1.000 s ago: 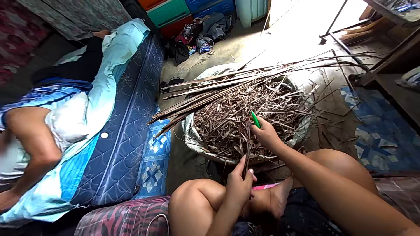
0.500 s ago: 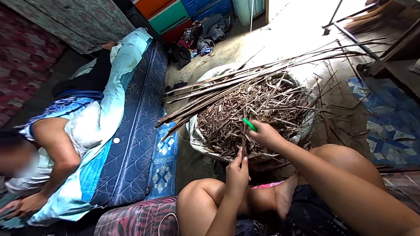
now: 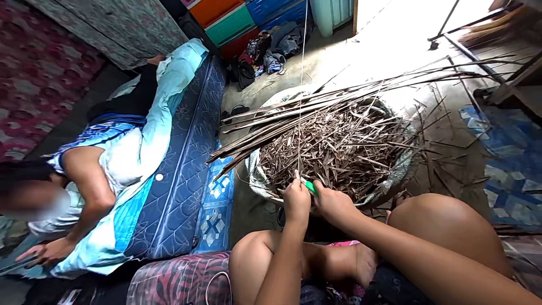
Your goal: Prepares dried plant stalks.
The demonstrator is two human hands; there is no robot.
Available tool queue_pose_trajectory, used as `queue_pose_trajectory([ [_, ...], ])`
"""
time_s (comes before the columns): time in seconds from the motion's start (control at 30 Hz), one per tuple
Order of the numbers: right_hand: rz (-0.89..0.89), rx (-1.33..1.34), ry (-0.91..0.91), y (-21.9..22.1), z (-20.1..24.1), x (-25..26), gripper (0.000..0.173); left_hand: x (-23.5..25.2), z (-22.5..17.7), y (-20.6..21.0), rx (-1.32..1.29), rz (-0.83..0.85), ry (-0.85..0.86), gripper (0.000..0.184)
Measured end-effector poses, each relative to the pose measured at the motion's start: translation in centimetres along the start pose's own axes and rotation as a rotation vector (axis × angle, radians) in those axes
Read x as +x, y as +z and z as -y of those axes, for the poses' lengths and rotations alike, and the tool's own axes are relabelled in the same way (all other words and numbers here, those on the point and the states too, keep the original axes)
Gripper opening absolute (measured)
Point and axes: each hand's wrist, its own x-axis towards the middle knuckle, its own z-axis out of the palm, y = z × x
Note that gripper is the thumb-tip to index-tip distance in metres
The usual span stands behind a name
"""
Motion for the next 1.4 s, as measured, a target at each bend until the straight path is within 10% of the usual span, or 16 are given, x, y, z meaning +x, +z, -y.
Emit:
queue_pose_trajectory([
  [1.4,-0.15,0.048,0.059,-1.7,-1.3,3.7,0.036,-1.0,-0.4,-0.5,-0.257,0.114,-0.001,0.036],
])
